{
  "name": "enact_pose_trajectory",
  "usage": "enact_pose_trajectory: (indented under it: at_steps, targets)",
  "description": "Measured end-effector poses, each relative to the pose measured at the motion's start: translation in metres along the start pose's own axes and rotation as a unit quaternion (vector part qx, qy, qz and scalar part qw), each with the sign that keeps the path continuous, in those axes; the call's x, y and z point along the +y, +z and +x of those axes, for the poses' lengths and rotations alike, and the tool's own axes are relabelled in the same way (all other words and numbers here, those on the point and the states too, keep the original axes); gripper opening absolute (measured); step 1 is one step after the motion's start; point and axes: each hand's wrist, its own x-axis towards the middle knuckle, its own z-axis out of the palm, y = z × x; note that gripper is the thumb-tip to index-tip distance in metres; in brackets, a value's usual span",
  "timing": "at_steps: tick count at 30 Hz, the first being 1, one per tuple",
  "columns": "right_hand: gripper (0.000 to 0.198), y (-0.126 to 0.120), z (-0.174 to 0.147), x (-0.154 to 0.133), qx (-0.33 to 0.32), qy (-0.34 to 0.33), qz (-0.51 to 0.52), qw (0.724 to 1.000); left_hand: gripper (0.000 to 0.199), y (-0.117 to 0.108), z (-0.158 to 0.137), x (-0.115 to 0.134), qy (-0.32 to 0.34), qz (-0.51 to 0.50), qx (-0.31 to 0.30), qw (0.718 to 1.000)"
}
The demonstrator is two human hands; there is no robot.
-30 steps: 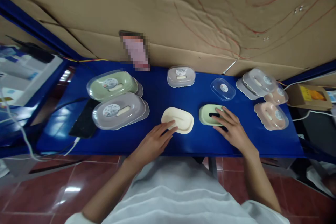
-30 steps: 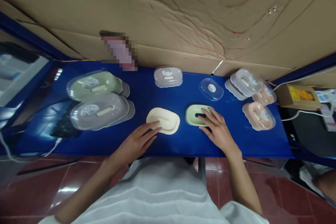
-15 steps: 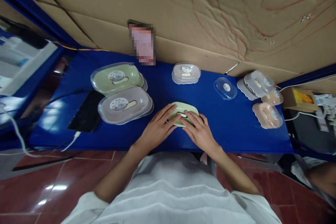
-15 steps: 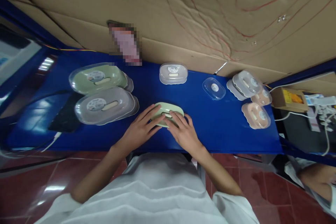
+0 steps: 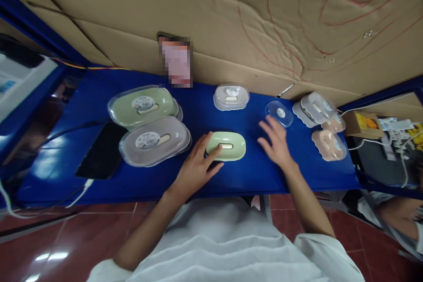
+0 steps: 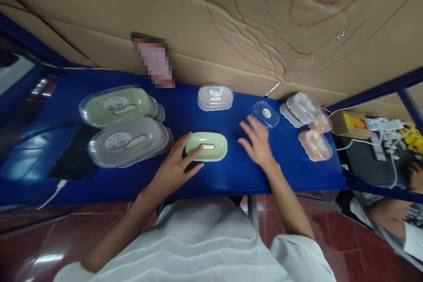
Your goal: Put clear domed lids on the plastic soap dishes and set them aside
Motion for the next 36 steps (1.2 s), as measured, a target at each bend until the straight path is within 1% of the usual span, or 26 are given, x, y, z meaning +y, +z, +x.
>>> enact_pose_trajectory:
  at_steps: [1, 2, 3, 4, 5, 6, 7, 8, 10, 12, 14, 16, 18, 20, 23, 24, 25, 27, 28, 29, 31, 33, 35, 36]
  targets:
    - [0.062, -0.002, 0.004, 0.026, 0.030, 0.064, -0.026, 0.997, 0.048, 0.000, 0.000, 0.001, -0.005, -0.013, 0.003, 1.000]
    - [0.069, -0.003, 0.007, 0.050, 0.044, 0.117, -0.048, 0.991, 0.047, 0.001, 0.000, 0.001, -0.011, -0.027, 0.005, 1.000]
    - [0.073, -0.003, 0.009, 0.071, 0.039, 0.153, -0.057, 0.986, 0.047, 0.001, 0.000, 0.001, -0.019, -0.043, 0.005, 0.999]
    - [0.075, -0.002, 0.010, 0.085, 0.031, 0.172, -0.059, 0.983, 0.047, 0.001, 0.000, 0.001, -0.031, -0.058, 0.005, 0.998]
    - [0.073, -0.001, 0.010, 0.092, 0.022, 0.176, -0.053, 0.983, 0.048, 0.002, 0.000, 0.001, -0.046, -0.073, 0.002, 0.996]
    - [0.070, 0.000, 0.009, 0.092, 0.017, 0.166, -0.040, 0.985, 0.052, 0.002, 0.000, 0.000, -0.064, -0.089, -0.002, 0.994]
    - [0.067, 0.001, 0.007, 0.085, 0.012, 0.144, -0.023, 0.989, 0.058, 0.002, 0.000, 0.000, -0.084, -0.106, -0.006, 0.991]
    - [0.064, 0.002, 0.004, 0.073, 0.007, 0.115, -0.005, 0.993, 0.067, 0.002, 0.001, -0.001, -0.104, -0.121, -0.007, 0.987]
    - [0.060, 0.003, -0.002, 0.035, -0.022, 0.045, 0.030, 0.998, 0.084, 0.001, 0.001, -0.002, -0.136, -0.149, -0.008, 0.979]
    - [0.055, 0.002, -0.007, -0.004, -0.057, -0.014, 0.053, 0.997, 0.097, 0.002, 0.001, -0.003, -0.148, -0.168, -0.021, 0.974]
    - [0.049, 0.001, -0.007, -0.034, -0.069, -0.044, 0.063, 0.995, 0.104, 0.003, 0.001, -0.003, -0.141, -0.177, -0.050, 0.973]
    - [0.045, 0.001, -0.003, -0.049, -0.059, -0.043, 0.057, 0.996, 0.106, 0.003, 0.001, -0.002, -0.126, -0.177, -0.068, 0.974]
    - [0.043, 0.002, 0.002, -0.051, -0.046, -0.018, 0.042, 0.998, 0.099, 0.003, 0.001, -0.001, -0.109, -0.172, -0.068, 0.977]
    - [0.041, 0.000, 0.005, -0.047, -0.043, 0.005, 0.029, 0.999, 0.080, 0.002, 0.000, -0.001, -0.090, -0.165, -0.058, 0.980]
    - [0.037, -0.004, 0.007, -0.041, -0.044, 0.023, 0.006, 0.999, 0.051, -0.001, 0.000, 0.000, -0.067, -0.155, -0.047, 0.985]
    - [0.038, -0.005, 0.007, -0.040, -0.039, 0.038, -0.013, 0.998, 0.046, -0.002, -0.001, 0.000, -0.064, -0.154, -0.045, 0.985]
    - [0.043, -0.005, 0.008, -0.040, -0.031, 0.060, -0.036, 0.997, 0.044, -0.003, -0.001, 0.001, -0.063, -0.154, -0.044, 0.985]
    - [0.057, -0.004, 0.008, -0.039, -0.020, 0.116, -0.081, 0.990, 0.043, -0.005, -0.001, 0.001, -0.058, -0.159, -0.047, 0.984]
    - [0.060, -0.003, 0.009, -0.037, -0.021, 0.141, -0.091, 0.986, 0.043, -0.006, -0.002, 0.001, -0.057, -0.164, -0.051, 0.984]
    - [0.061, -0.003, 0.009, -0.034, -0.025, 0.159, -0.086, 0.983, 0.044, -0.006, -0.002, 0.001, -0.057, -0.170, -0.056, 0.982]
    - [0.058, -0.004, 0.011, -0.027, -0.028, 0.171, -0.030, 0.984, 0.048, -0.008, -0.001, 0.001, -0.068, -0.186, -0.066, 0.978]
    - [0.057, -0.009, 0.013, -0.021, -0.017, 0.149, 0.064, 0.987, 0.062, -0.008, -0.001, 0.000, -0.091, -0.206, -0.074, 0.971]
    - [0.061, -0.016, 0.014, -0.022, -0.013, 0.094, 0.155, 0.983, 0.081, -0.008, 0.000, -0.001, -0.117, -0.224, -0.080, 0.964]
    - [0.063, -0.020, 0.015, -0.026, -0.023, 0.058, 0.185, 0.981, 0.090, -0.008, 0.000, -0.001, -0.128, -0.231, -0.081, 0.961]
